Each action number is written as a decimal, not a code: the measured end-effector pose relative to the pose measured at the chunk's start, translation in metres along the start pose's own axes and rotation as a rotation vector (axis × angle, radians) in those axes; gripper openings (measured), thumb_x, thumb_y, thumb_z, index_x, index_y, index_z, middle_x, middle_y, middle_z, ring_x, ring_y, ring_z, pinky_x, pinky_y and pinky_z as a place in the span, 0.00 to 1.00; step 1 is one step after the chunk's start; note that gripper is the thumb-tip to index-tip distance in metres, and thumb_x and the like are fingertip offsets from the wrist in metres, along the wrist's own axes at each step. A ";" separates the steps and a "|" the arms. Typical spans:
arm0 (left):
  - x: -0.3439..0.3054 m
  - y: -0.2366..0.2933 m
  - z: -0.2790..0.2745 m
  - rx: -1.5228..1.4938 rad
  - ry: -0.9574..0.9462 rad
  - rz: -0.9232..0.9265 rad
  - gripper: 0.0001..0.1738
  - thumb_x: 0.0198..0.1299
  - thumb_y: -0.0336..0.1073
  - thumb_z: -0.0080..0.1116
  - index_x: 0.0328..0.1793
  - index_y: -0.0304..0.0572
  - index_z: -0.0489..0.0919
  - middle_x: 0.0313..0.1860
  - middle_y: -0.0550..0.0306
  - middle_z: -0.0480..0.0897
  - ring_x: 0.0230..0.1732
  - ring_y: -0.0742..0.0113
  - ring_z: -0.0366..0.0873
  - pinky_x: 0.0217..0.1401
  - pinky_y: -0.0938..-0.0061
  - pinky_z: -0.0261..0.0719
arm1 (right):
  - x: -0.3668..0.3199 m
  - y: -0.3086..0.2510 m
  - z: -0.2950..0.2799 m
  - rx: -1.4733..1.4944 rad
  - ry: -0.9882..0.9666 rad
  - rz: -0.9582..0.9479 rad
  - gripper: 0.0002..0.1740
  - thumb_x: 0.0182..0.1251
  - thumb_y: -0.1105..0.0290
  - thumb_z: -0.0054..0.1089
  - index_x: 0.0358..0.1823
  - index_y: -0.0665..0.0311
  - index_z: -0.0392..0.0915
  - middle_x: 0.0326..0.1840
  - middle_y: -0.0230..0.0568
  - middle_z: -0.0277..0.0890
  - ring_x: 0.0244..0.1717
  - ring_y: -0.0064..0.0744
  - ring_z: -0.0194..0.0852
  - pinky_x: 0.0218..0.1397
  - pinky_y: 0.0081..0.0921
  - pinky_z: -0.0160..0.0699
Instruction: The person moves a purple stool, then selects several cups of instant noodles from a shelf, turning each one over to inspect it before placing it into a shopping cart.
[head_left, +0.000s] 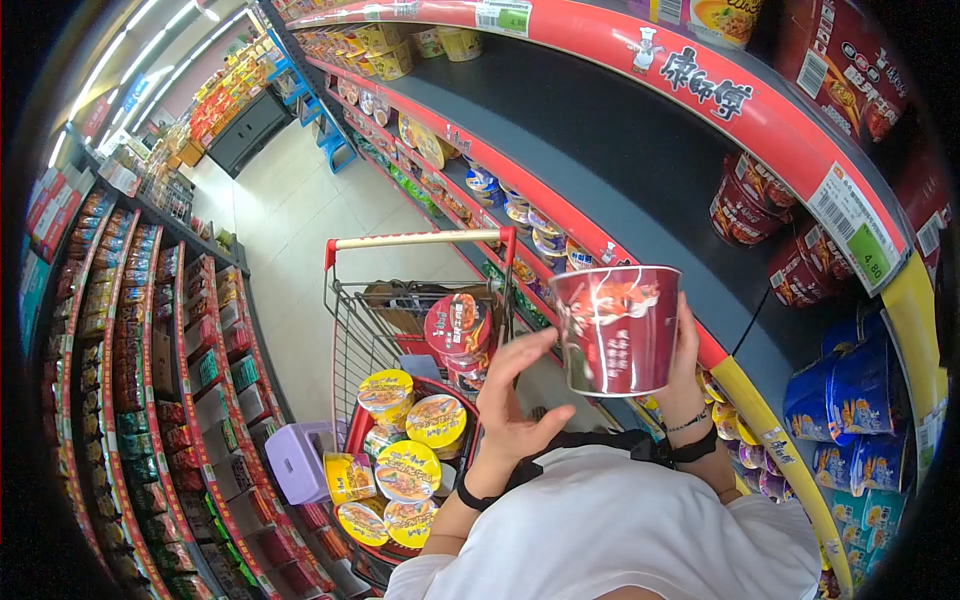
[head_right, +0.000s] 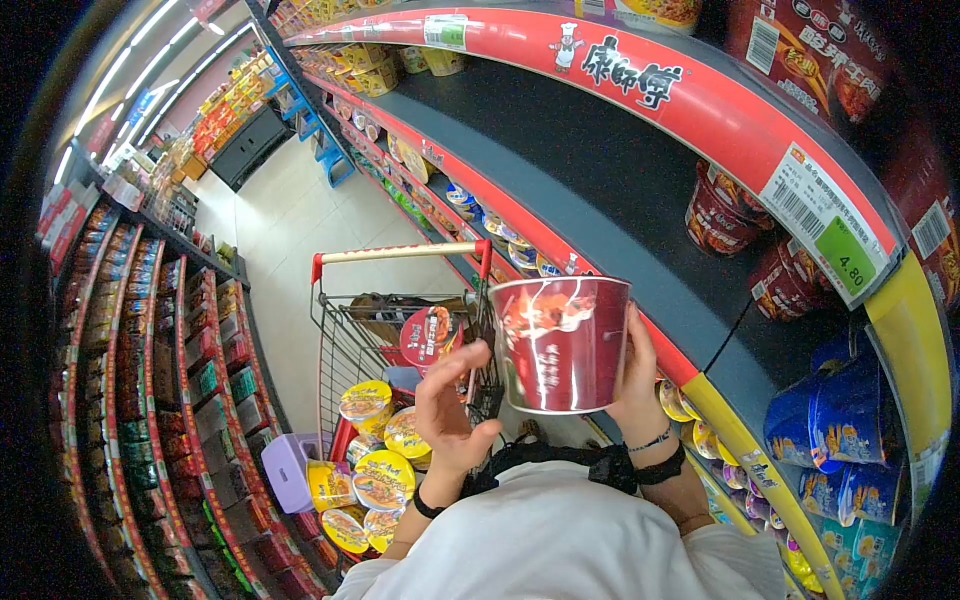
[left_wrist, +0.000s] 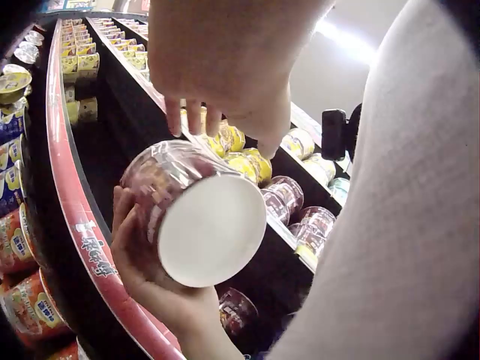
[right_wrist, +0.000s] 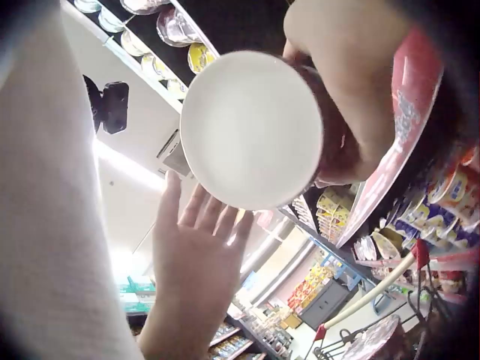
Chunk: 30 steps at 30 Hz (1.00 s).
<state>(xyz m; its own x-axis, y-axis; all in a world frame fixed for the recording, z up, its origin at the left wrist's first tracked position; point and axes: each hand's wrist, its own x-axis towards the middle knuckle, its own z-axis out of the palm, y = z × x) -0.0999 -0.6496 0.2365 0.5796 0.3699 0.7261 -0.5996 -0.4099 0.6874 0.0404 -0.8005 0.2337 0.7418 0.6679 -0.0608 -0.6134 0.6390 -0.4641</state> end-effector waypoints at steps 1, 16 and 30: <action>0.002 -0.001 0.002 0.000 0.000 0.000 0.43 0.46 0.46 0.75 0.66 0.35 0.67 0.63 0.40 0.73 0.63 0.48 0.72 0.65 0.58 0.69 | 0.002 0.002 -0.006 0.000 0.000 0.000 0.29 0.73 0.47 0.41 0.62 0.64 0.69 0.60 0.47 0.74 0.57 0.43 0.76 0.62 0.39 0.75; -0.005 -0.015 0.004 -0.240 -0.195 -0.662 0.63 0.53 0.68 0.60 0.78 0.30 0.42 0.77 0.38 0.52 0.79 0.50 0.46 0.77 0.60 0.46 | -0.003 0.035 -0.068 0.458 -0.409 0.198 0.31 0.74 0.48 0.42 0.68 0.63 0.62 0.65 0.49 0.69 0.64 0.41 0.69 0.65 0.39 0.73; 0.006 -0.018 -0.003 -0.407 0.051 -0.664 0.62 0.53 0.58 0.67 0.80 0.46 0.37 0.71 0.48 0.63 0.68 0.60 0.66 0.65 0.68 0.68 | -0.001 0.007 0.004 -0.825 0.006 -0.280 0.28 0.75 0.63 0.46 0.72 0.65 0.56 0.71 0.45 0.59 0.67 0.32 0.62 0.70 0.31 0.59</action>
<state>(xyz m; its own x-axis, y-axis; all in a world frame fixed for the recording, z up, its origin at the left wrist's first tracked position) -0.0875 -0.6378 0.2289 0.8676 0.4730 0.1533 -0.2967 0.2451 0.9230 0.0344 -0.7957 0.2343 0.8386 0.5244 0.1476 -0.0180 0.2976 -0.9545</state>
